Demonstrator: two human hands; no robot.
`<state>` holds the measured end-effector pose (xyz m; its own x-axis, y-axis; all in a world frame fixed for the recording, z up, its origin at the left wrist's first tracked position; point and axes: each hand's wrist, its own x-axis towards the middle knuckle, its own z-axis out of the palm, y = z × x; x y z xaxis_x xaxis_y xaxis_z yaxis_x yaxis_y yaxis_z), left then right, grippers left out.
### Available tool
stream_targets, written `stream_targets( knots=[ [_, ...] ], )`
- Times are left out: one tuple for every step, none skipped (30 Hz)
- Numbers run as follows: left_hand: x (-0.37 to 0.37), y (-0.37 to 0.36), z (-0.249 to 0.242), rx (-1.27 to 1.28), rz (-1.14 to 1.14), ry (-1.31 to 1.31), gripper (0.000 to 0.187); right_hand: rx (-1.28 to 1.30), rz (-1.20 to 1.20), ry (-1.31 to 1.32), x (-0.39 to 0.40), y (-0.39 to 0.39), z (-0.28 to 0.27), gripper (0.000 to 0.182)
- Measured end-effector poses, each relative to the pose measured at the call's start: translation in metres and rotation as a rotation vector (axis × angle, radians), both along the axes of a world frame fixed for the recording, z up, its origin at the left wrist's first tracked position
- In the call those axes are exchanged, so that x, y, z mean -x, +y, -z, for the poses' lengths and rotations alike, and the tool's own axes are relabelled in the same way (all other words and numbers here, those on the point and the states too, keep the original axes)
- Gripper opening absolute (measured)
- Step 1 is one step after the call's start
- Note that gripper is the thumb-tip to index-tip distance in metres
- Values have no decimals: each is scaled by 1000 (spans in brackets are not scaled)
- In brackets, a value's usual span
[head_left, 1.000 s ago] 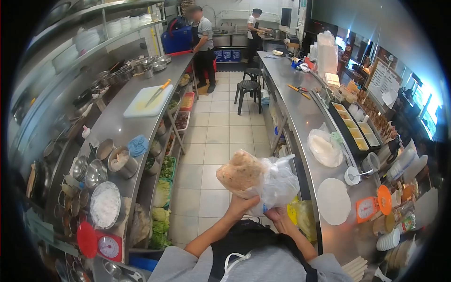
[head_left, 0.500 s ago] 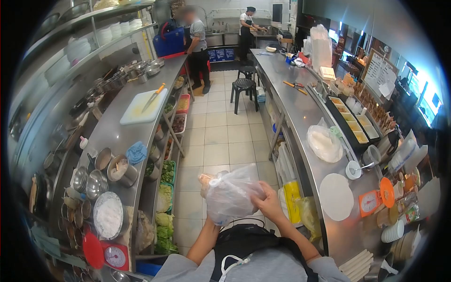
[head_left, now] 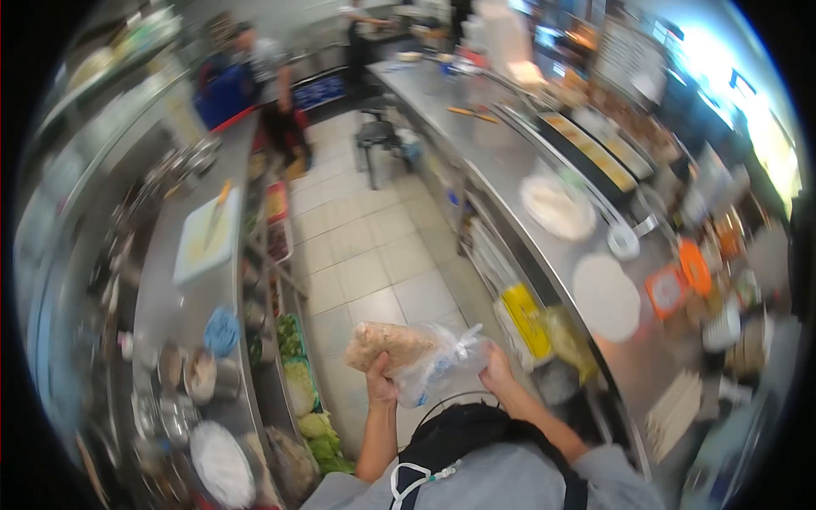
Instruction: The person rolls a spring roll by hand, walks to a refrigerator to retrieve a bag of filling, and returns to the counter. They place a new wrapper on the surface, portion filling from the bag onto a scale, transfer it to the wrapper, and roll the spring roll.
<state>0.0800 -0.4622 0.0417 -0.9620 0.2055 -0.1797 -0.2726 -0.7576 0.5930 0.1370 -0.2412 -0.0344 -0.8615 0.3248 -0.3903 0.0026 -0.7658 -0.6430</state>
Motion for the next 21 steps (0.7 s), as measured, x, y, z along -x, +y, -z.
stream_targets(
  knots=[
    [5,3,4,79,-7,-29,48,25,48,-28,-7,3,17,24],
    [9,9,7,159,-7,-53,46,-53,38,-71,-13,7,26,27],
    [10,17,3,186,102,-71,46,-128,29,-126,-20,15,28,30],
    [10,28,-7,146,142,-104,46,-85,13,-129,-33,20,-1,34],
    [8,41,-15,106,177,-138,46,-44,-4,-123,-45,23,-47,38],
    [4,55,-23,128,276,-150,46,-310,-51,-64,-53,27,-84,44],
    [0,62,-30,69,375,-194,47,-584,-111,-24,-61,22,-105,51],
    [-2,70,-32,10,462,-242,47,-572,-36,-58,-71,15,-107,51],
    [-5,84,-29,26,528,-250,47,-900,-4,-76,-80,15,-109,50],
    [-8,95,-23,76,564,-184,49,-1234,9,-104,-89,16,-110,48],
    [-11,107,-18,120,590,-112,50,-1233,49,-133,-101,21,-101,48],
    [-15,117,-16,159,606,-38,52,-1144,65,-218,-115,29,-86,45],
    [-21,129,-25,158,636,-35,52,-1053,75,-296,-129,37,-75,41],
    [-25,140,-41,263,648,78,53,-1050,93,-311,-140,40,-71,41],
    [-32,152,-51,370,651,194,53,-1142,203,-351,-154,43,-65,37],
    [-35,163,-53,375,666,195,53,-1231,312,-391,-166,44,-63,33],
    [-38,173,-57,361,694,205,53,-1220,319,-397,-178,46,-63,33],
    [-40,183,-61,343,714,218,53,-1291,381,-399,-185,50,-64,33],
    [-45,193,-66,342,709,220,53,-1369,438,-396,-192,57,-66,34],
    [-50,200,-73,278,723,225,53,-1373,431,-385,-199,64,-65,34],
    [-53,207,-80,211,732,232,54,-1353,477,-398,-203,70,-61,31]
  ],
)
